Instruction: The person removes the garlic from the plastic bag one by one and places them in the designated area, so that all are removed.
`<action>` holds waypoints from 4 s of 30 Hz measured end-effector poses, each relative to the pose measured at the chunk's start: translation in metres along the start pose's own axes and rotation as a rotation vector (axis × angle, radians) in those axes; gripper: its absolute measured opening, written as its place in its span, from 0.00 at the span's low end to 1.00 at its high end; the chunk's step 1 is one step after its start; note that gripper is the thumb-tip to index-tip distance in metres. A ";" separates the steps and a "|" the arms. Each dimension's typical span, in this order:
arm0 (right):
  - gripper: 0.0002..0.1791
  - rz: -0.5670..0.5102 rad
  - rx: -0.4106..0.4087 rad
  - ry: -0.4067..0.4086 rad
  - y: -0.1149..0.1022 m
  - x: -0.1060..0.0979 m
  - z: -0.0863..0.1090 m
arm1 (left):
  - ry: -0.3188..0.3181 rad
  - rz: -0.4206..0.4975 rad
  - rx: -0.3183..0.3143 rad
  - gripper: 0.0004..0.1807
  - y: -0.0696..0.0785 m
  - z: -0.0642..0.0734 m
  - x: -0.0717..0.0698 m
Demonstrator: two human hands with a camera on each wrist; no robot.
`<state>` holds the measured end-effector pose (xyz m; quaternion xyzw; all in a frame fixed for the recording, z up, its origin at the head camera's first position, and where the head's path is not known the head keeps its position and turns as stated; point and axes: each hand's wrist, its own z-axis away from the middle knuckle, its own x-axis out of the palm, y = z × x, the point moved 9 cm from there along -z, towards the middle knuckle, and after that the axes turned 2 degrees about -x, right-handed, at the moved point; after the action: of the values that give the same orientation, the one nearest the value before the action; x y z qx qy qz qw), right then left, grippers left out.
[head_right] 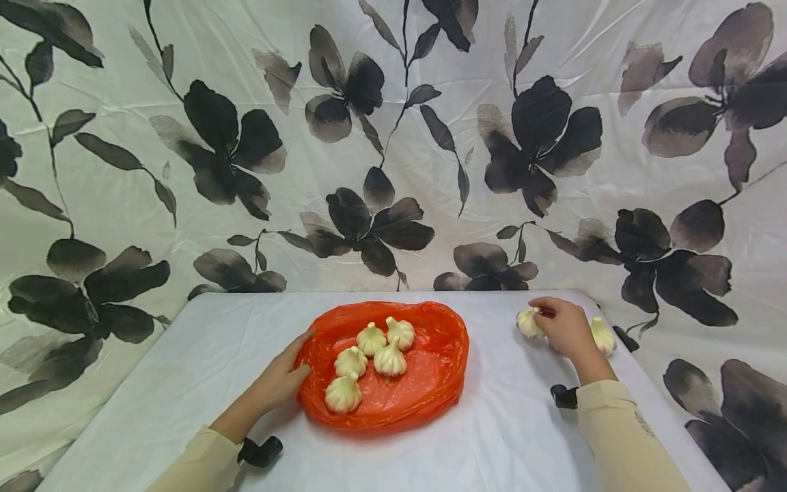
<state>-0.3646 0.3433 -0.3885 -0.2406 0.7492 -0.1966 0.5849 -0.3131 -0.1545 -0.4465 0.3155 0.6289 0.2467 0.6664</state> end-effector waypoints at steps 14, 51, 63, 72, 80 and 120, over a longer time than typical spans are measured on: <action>0.18 -0.014 0.035 -0.034 0.016 0.008 -0.003 | 0.006 -0.006 -0.015 0.37 -0.001 0.000 -0.001; 0.20 -0.014 0.080 -0.116 0.034 0.021 -0.005 | 0.008 -0.009 -0.010 0.37 -0.003 0.003 0.000; 0.21 -0.003 0.033 -0.086 0.015 0.012 -0.005 | 0.006 -0.003 -0.029 0.37 -0.001 0.003 -0.002; 0.19 0.023 -0.067 -0.045 -0.014 0.007 -0.009 | 0.009 0.009 -0.008 0.37 0.000 0.003 -0.003; 0.18 0.026 -0.100 -0.017 -0.043 0.011 -0.009 | 0.011 0.007 -0.025 0.37 -0.003 0.002 -0.002; 0.12 -0.106 -0.362 -0.032 -0.145 0.067 0.009 | 0.009 0.010 0.029 0.37 0.006 -0.001 -0.004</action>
<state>-0.3502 0.1862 -0.3595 -0.3841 0.7493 -0.0850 0.5328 -0.3141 -0.1528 -0.4395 0.3271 0.6338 0.2425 0.6577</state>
